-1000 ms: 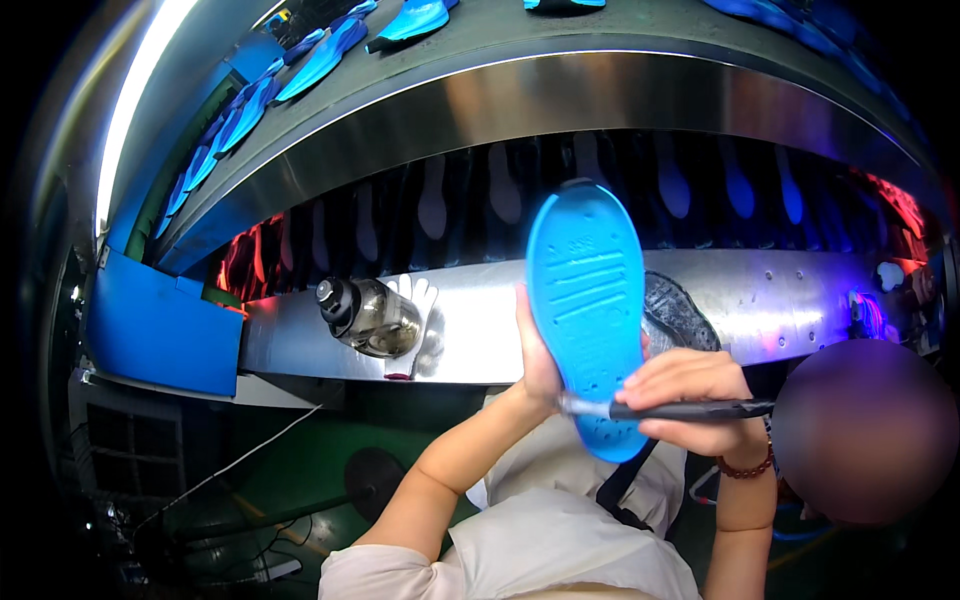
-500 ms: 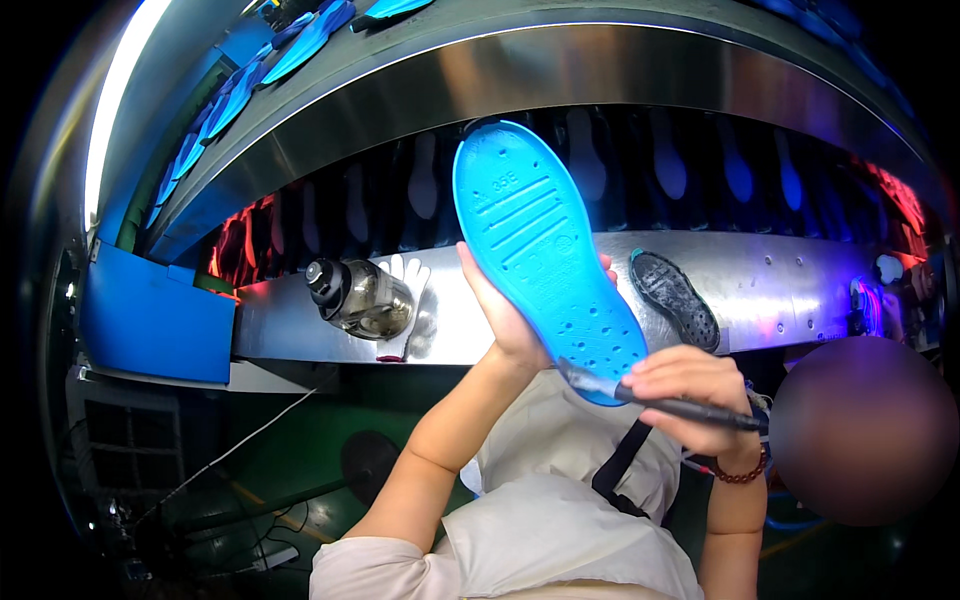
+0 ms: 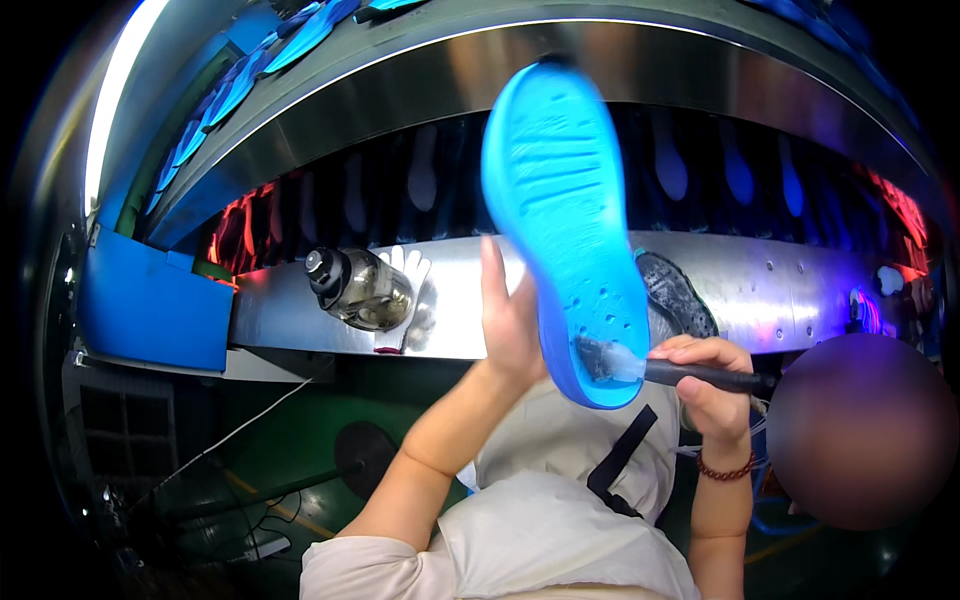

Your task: The person picks up blue shoe soles from a conveyor belt and applies a liquid adhesive around the edges and across the surface using a small brush. The person handles the soles one by one, turning them over to coat all sides before placing them back on the belt.

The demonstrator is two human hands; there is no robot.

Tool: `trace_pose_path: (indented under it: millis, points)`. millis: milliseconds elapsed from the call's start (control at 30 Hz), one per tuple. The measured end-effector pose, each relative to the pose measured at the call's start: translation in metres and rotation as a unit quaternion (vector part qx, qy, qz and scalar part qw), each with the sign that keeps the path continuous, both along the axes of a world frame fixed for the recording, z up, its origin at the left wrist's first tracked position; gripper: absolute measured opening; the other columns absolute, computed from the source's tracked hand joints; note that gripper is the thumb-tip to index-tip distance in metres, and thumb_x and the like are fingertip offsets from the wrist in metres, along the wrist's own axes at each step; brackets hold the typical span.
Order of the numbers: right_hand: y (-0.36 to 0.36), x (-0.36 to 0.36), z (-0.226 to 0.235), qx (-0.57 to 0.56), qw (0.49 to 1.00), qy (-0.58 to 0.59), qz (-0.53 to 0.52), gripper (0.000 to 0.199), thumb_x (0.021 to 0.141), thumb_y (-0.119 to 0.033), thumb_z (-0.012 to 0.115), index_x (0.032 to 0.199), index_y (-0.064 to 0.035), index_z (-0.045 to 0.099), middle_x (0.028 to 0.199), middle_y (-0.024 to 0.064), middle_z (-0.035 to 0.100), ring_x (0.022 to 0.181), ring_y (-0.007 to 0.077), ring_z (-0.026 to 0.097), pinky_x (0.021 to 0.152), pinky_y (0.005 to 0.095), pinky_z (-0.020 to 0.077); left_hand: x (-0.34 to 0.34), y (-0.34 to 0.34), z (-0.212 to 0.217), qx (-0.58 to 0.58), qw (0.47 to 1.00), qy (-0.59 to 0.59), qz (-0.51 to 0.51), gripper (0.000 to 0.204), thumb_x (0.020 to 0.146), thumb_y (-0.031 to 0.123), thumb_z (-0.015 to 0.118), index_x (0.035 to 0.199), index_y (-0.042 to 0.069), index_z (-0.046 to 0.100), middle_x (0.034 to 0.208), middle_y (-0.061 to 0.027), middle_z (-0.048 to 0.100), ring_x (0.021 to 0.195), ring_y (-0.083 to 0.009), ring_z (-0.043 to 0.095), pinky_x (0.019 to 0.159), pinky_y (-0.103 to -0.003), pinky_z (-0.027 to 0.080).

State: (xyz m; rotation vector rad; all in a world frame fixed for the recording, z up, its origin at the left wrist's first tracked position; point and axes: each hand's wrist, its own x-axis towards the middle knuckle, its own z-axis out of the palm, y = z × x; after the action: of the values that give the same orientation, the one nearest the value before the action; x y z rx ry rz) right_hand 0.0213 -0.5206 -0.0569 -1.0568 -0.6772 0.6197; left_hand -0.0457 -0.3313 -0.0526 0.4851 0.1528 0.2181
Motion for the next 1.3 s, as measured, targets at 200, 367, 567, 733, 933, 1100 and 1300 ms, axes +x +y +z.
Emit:
trace_pose_path:
  millis: [200, 367, 567, 733, 933, 1100, 1300]
  points:
    - [0.005, -0.008, 0.025, -0.099, 0.966, -0.231, 0.063, 0.025, 0.065, 0.006, 0.067, 0.09, 0.0041, 0.063, 0.092, 0.0194, 0.065, 0.084, 0.0255, 0.065, 0.076, 0.031, 0.0514, -0.016, 0.003, -0.034, 0.082, 0.988, -0.082, -0.103, 0.064, 0.089, 0.044, 0.037, 0.134, 0.0, 0.026, 0.124, -0.0172, 0.047, 0.109, -0.0268, 0.051, 0.094, -0.038, 0.04]
    - [0.003, 0.004, 0.029, -0.116, 0.955, -0.267, 0.055, 0.023, 0.066, 0.003, 0.069, 0.088, 0.0016, 0.065, 0.091, 0.0173, 0.066, 0.084, 0.0251, 0.065, 0.076, 0.0297, 0.0519, -0.01, 0.017, -0.024, 0.06, 0.96, -0.052, -0.269, 0.061, 0.084, 0.036, 0.049, 0.128, -0.004, 0.036, 0.119, -0.0189, 0.051, 0.105, -0.025, 0.053, 0.092, -0.034, 0.041]
    - [-0.015, 0.016, 0.05, -0.126, 0.912, -0.308, 0.239, 0.018, 0.071, -0.002, 0.068, 0.09, -0.0024, 0.067, 0.093, 0.0132, 0.066, 0.085, 0.0232, 0.065, 0.075, 0.03, 0.0522, -0.009, 0.021, -0.015, 0.145, 0.911, 0.073, -0.378, 0.061, 0.082, 0.039, 0.051, 0.124, -0.005, 0.043, 0.115, -0.0184, 0.053, 0.101, -0.0231, 0.054, 0.088, -0.033, 0.043]
    - [-0.011, 0.021, 0.05, -0.166, 0.888, -0.354, 0.243, 0.019, 0.071, 0.0, 0.066, 0.09, -0.0022, 0.065, 0.095, 0.0134, 0.065, 0.087, 0.0253, 0.065, 0.074, 0.0292, 0.052, -0.005, 0.025, -0.016, 0.194, 0.869, 0.112, -0.441, 0.062, 0.082, 0.034, 0.049, 0.128, -0.006, 0.039, 0.123, -0.0205, 0.048, 0.105, -0.0252, 0.052, 0.093, -0.033, 0.039]
    - [-0.019, 0.031, 0.059, -0.164, 0.901, -0.351, 0.196, 0.019, 0.072, -0.001, 0.066, 0.091, -0.0018, 0.065, 0.096, 0.0135, 0.065, 0.086, 0.0247, 0.065, 0.073, 0.0293, 0.0525, -0.018, 0.033, -0.002, 0.213, 0.887, 0.149, -0.381, 0.059, 0.081, 0.036, 0.052, 0.12, -0.008, 0.047, 0.115, -0.0217, 0.054, 0.099, -0.0252, 0.056, 0.088, -0.032, 0.043]
    - [-0.032, 0.031, 0.054, -0.223, 0.863, -0.383, 0.241, 0.019, 0.072, 0.0, 0.066, 0.091, -0.0036, 0.066, 0.096, 0.0126, 0.065, 0.089, 0.0234, 0.064, 0.078, 0.0293, 0.0514, -0.025, 0.042, -0.002, 0.236, 0.894, 0.117, -0.363, 0.068, 0.081, 0.046, 0.05, 0.125, -0.004, 0.043, 0.116, -0.0212, 0.052, 0.097, -0.0257, 0.056, 0.085, -0.033, 0.045]
    - [-0.033, 0.028, 0.027, -0.176, 0.935, -0.294, 0.094, 0.021, 0.069, 0.003, 0.068, 0.09, 0.0005, 0.065, 0.095, 0.0151, 0.065, 0.088, 0.024, 0.064, 0.078, 0.0302, 0.051, -0.027, 0.058, 0.001, 0.214, 0.919, 0.113, -0.311, 0.065, 0.081, 0.042, 0.046, 0.126, -0.005, 0.043, 0.121, -0.0204, 0.051, 0.106, -0.0284, 0.052, 0.093, -0.037, 0.039]
